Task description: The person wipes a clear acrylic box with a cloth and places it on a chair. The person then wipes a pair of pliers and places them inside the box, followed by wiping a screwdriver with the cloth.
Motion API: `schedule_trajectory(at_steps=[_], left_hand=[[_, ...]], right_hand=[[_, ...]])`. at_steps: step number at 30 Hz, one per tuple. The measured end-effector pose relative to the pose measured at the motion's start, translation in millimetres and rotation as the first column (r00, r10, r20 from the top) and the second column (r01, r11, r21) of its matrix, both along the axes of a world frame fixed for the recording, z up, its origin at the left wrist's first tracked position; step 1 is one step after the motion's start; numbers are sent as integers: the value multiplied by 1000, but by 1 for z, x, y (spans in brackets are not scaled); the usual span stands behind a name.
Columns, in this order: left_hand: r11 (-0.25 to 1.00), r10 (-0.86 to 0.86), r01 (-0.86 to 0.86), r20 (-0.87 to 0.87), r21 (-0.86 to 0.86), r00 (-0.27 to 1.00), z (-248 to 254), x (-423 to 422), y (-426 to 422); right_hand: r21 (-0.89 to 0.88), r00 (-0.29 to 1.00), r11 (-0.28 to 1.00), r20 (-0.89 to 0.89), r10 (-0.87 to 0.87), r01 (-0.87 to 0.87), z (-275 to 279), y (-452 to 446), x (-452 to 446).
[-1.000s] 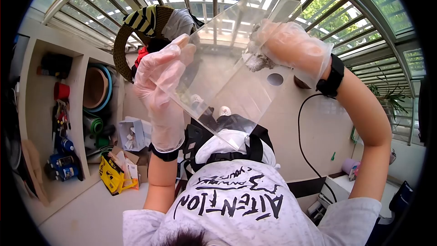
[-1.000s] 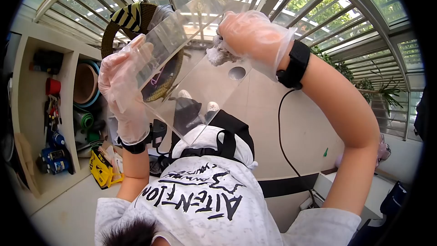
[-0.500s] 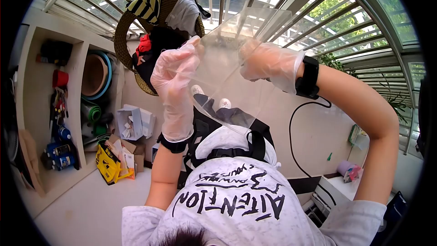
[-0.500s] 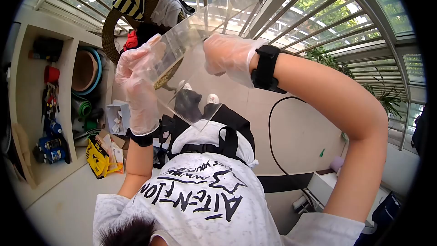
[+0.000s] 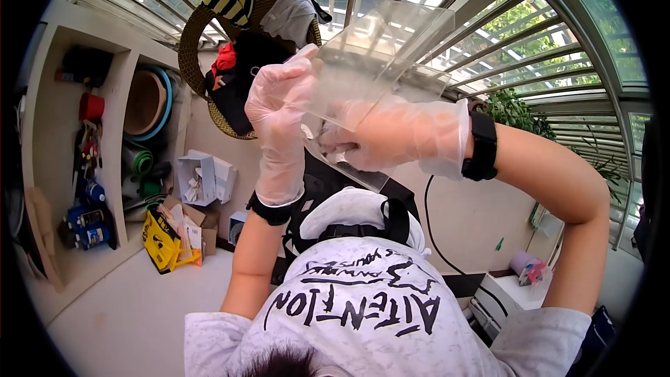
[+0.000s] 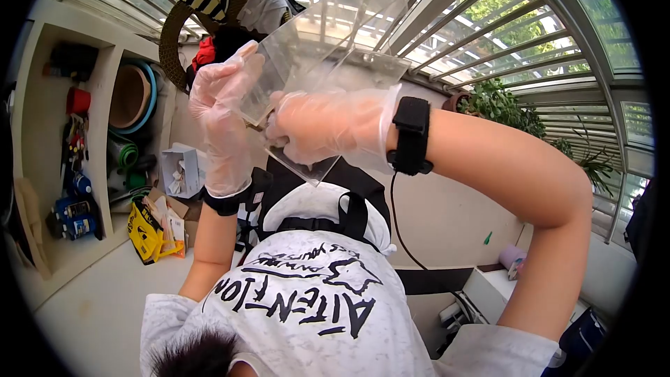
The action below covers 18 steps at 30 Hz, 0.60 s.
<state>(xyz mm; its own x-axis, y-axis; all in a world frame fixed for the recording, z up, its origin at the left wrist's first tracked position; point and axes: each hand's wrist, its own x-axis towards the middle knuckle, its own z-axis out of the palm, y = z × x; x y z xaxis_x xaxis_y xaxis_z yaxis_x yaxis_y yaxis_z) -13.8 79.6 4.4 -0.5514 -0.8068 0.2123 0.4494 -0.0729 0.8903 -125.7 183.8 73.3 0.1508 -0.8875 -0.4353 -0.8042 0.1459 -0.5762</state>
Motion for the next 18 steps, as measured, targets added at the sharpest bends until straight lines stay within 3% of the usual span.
schedule_trajectory(at_steps=[2, 3, 4, 6, 8, 10, 11, 12, 13, 17, 18], left_hand=[[991, -71, 75, -43, 115, 997, 8, -2, -3], [986, -117, 120, -38, 115, 992, 13, 2, -9], [986, -112, 116, -39, 117, 993, 13, 2, -9], [986, -138, 140, -23, 91, 990, 14, 3, -12], [984, -136, 140, -44, 107, 990, 3, 0, -11], [990, -128, 127, 18, 66, 992, 3, -5, -9], [986, -139, 139, -11, 89, 990, 8, -8, -2], [984, -150, 150, -4, 93, 989, 5, -10, 0], [986, -148, 149, -15, 72, 989, 1, -15, 0], [985, -164, 165, -11, 54, 986, 3, -21, -2], [986, -156, 155, 14, 68, 988, 3, -19, -1]], right_hand=[[-86, 992, 995, -110, -63, 53, -16, 3, -22], [-43, 981, 992, -148, -128, 123, -15, 8, -32], [26, 966, 996, -248, -76, 86, -21, 5, -49], [207, 855, 865, -373, -362, 457, -20, 10, -72], [204, 869, 893, -394, -299, 401, -28, 12, -75], [108, 915, 940, -290, -282, 324, -23, 10, -57], [253, 930, 908, -247, -273, 334, -17, 3, -45], [275, 959, 926, -181, -216, 260, -21, -4, -34], [60, 954, 957, -116, -276, 284, -24, -2, -18], [107, 963, 959, 34, -268, 263, -27, -8, -11], [5, 959, 969, 144, -244, 245, -47, -9, -23]])
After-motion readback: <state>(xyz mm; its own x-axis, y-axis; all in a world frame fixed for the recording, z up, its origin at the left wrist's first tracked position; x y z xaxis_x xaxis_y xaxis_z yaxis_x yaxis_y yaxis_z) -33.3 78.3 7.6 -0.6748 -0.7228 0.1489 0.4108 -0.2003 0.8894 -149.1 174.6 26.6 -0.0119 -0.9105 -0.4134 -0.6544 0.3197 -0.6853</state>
